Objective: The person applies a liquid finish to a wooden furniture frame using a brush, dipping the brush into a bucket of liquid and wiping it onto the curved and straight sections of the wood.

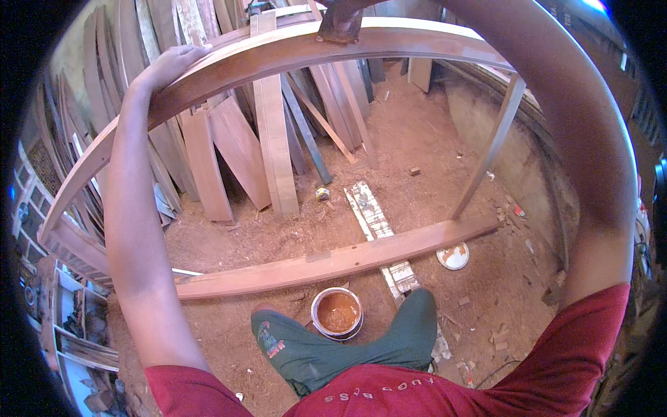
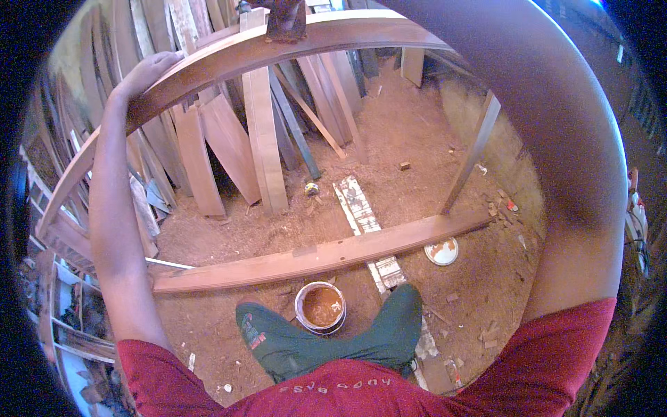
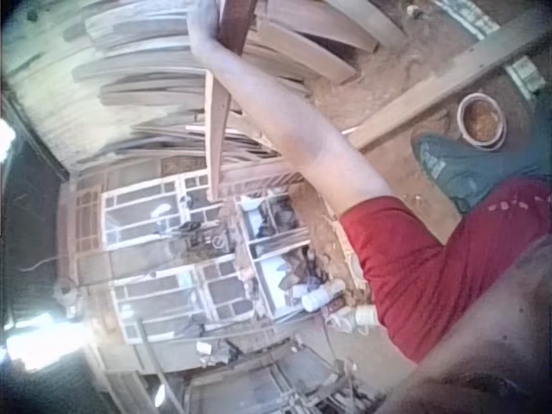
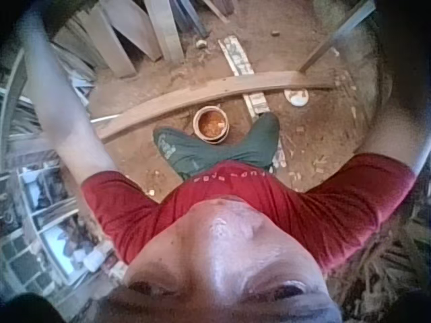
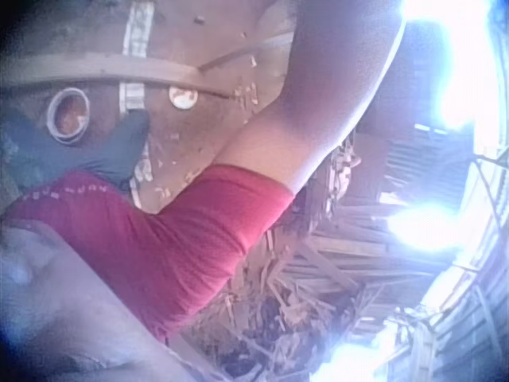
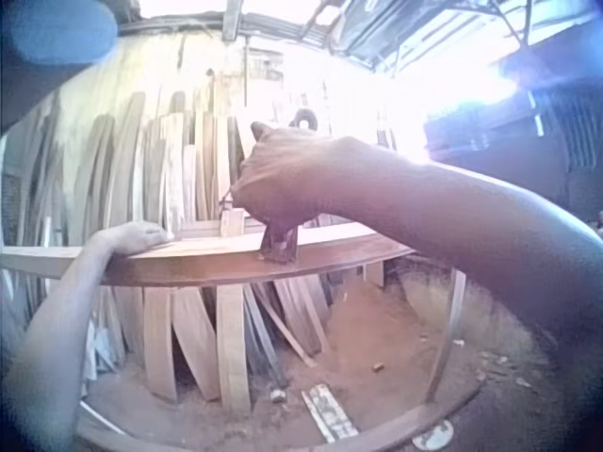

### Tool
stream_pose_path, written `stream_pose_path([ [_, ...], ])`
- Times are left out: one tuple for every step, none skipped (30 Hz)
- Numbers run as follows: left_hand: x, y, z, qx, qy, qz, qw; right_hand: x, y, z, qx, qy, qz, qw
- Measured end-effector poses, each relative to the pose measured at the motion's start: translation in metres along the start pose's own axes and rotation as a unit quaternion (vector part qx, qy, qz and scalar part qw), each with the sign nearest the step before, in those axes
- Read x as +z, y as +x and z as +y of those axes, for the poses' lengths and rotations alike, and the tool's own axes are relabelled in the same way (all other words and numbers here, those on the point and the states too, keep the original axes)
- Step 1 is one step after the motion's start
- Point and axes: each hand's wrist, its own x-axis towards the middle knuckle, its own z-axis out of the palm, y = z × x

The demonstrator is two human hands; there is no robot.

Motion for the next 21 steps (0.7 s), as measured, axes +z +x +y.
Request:
stream_pose_path([
  [0.001,0.000,-0.001,-0.010,-0.004,-0.007,1.000,-0.003,0.004,-0.003,0.001,0.000,-0.003,1.000],
  [0.001,-0.002,-0.003,-0.019,-0.008,-0.014,1.000,-0.007,0.006,-0.006,0.002,0.001,-0.006,1.000],
  [0.001,-0.004,-0.004,-0.022,-0.009,-0.011,1.000,-0.009,0.008,-0.008,0.003,0.001,-0.009,1.000],
  [0.002,-0.005,0.000,-0.022,-0.011,-0.011,1.000,-0.004,0.009,-0.007,0.013,-0.011,-0.001,1.000],
  [0.003,-0.006,0.004,-0.021,-0.013,-0.011,1.000,0.001,0.010,-0.007,0.023,-0.023,0.007,0.999],
  [0.004,-0.008,0.007,-0.014,-0.016,-0.010,1.000,0.005,0.008,-0.004,0.041,-0.030,0.000,0.999],
  [0.003,-0.008,0.008,-0.006,-0.016,-0.009,1.000,0.002,0.005,-0.006,0.060,-0.035,-0.004,0.998],
  [0.005,-0.008,0.008,0.001,-0.017,-0.009,1.000,-0.005,-0.003,-0.005,0.087,-0.036,-0.024,0.995],
  [0.004,-0.008,0.002,0.010,-0.023,-0.004,1.000,-0.014,-0.009,-0.008,0.114,-0.038,-0.042,0.992],
  [0.003,-0.007,-0.003,0.016,-0.004,-0.002,1.000,-0.017,-0.016,-0.015,0.124,0.001,-0.013,0.992],
  [0.004,-0.001,-0.001,0.028,0.009,0.001,1.000,-0.018,-0.027,-0.022,0.135,0.034,0.009,0.990],
  [0.007,0.005,0.002,0.041,0.020,0.005,0.999,-0.016,-0.034,-0.029,0.146,0.066,0.029,0.987],
  [0.017,0.006,0.018,0.033,-0.051,-0.008,0.998,-0.008,-0.037,-0.038,0.161,0.056,0.020,0.985],
  [0.026,0.015,0.027,0.049,-0.061,-0.012,0.997,-0.003,-0.039,-0.045,0.175,0.064,0.005,0.982],
  [0.005,-0.003,0.011,0.025,-0.034,-0.010,0.999,0.002,-0.024,-0.056,0.185,0.101,0.037,0.977],
  [-0.011,-0.019,-0.004,0.001,-0.007,-0.011,1.000,0.009,-0.010,-0.068,0.194,0.140,0.066,0.969],
  [-0.006,-0.014,-0.005,0.008,-0.032,-0.005,0.999,0.015,-0.010,-0.071,0.196,0.117,0.092,0.969],
  [-0.003,-0.009,-0.006,0.011,-0.067,-0.015,0.998,0.016,-0.016,-0.069,0.212,0.108,0.087,0.967],
  [0.003,-0.007,-0.003,0.008,-0.100,-0.032,0.994,0.021,-0.023,-0.072,0.226,0.106,0.081,0.965],
  [0.008,-0.005,0.000,0.002,-0.132,-0.049,0.990,0.028,-0.029,-0.074,0.239,0.106,0.076,0.962],
  [0.012,-0.005,0.002,0.006,-0.126,-0.045,0.991,0.035,-0.036,-0.072,0.254,0.107,0.060,0.959],
])
